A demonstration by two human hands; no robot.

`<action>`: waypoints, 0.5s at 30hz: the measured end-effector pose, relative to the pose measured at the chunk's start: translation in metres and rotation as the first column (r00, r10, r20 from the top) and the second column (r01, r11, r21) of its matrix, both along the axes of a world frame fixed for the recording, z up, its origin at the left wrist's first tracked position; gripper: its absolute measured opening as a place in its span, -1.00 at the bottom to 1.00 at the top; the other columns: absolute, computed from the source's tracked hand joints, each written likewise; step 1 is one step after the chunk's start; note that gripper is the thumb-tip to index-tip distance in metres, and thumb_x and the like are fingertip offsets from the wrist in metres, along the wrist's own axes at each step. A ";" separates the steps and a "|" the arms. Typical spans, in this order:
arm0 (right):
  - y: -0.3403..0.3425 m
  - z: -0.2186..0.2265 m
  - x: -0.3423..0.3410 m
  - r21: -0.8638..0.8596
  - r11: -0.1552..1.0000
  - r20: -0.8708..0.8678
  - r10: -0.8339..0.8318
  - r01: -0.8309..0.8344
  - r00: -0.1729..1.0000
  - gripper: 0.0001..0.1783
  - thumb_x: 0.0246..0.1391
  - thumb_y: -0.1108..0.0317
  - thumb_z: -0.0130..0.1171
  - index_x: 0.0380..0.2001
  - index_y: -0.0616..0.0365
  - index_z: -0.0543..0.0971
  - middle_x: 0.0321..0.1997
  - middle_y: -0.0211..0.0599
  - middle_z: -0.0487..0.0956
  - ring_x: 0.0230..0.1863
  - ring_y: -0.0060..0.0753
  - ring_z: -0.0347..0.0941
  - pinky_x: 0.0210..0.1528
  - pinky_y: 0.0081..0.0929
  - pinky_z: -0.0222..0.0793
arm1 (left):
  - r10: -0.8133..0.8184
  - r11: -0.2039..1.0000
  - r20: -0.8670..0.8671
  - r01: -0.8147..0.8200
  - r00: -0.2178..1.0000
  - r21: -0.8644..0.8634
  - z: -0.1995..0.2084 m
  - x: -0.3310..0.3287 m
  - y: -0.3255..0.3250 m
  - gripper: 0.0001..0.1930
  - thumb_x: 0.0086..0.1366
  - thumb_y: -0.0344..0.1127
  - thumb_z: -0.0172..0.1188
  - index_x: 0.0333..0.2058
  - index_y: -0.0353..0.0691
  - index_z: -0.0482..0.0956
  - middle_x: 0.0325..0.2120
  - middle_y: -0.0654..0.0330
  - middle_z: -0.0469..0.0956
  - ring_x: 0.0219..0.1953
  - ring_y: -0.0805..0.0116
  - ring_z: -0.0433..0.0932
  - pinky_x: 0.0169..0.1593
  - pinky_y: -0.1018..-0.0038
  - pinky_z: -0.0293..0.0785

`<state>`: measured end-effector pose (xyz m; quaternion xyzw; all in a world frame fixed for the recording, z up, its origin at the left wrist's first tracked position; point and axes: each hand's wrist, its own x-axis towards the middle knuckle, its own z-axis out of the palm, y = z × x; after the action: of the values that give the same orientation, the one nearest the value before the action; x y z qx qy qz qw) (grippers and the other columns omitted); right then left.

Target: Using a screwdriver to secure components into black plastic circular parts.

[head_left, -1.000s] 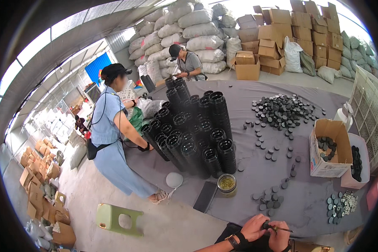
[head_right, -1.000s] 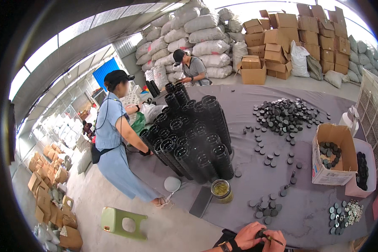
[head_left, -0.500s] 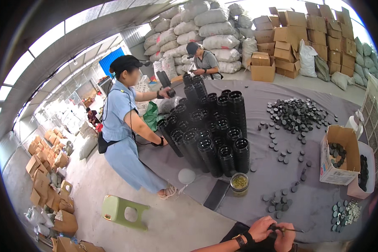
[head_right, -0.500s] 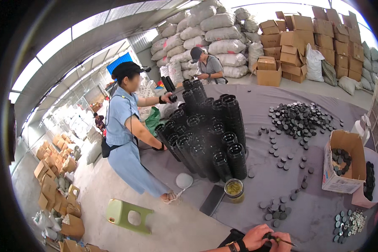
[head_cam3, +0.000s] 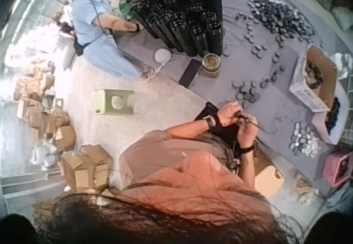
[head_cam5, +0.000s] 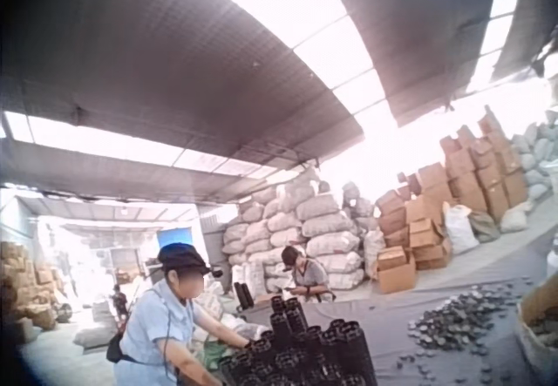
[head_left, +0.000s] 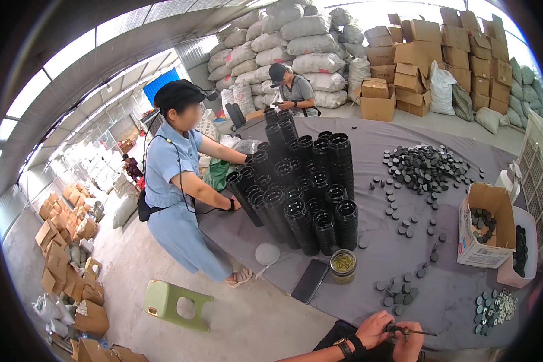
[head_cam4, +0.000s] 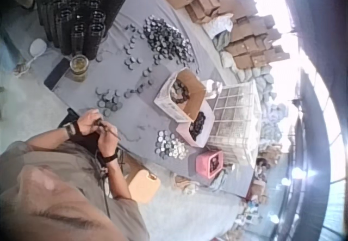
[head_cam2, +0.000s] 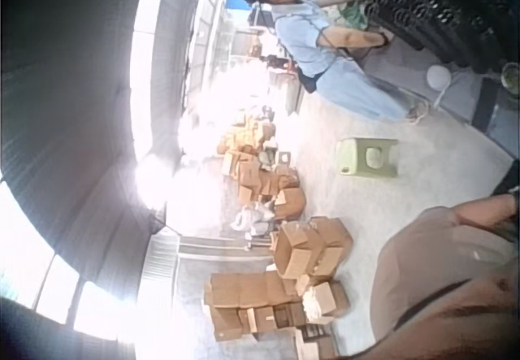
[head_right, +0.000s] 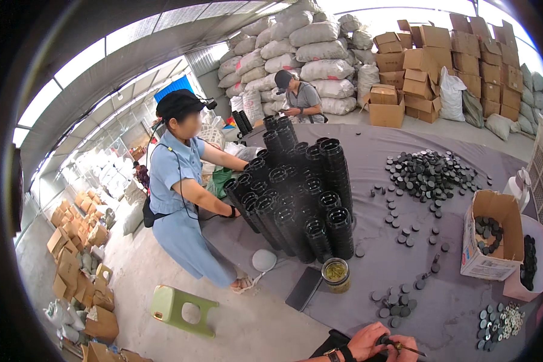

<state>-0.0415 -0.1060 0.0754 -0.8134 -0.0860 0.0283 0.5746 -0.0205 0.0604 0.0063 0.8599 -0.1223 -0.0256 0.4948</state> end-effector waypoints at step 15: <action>-0.026 -0.056 0.006 0.162 0.985 -0.119 -0.044 0.063 0.992 -0.86 0.27 0.56 0.09 -0.12 0.28 0.55 -0.13 -0.10 0.59 -0.04 -0.12 0.56 0.08 -0.27 0.47 | 0.035 0.999 0.370 -0.023 0.928 -0.036 -0.003 0.009 -0.003 -0.79 0.12 -0.27 0.27 -0.28 -0.14 0.49 -0.41 0.04 0.45 -0.34 -0.04 0.46 -0.28 0.13 0.39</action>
<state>-0.0359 -0.1319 0.0197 -0.7618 -0.0330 0.0526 0.6448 -0.0116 0.0576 0.0035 0.8433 -0.2014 0.1464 0.4764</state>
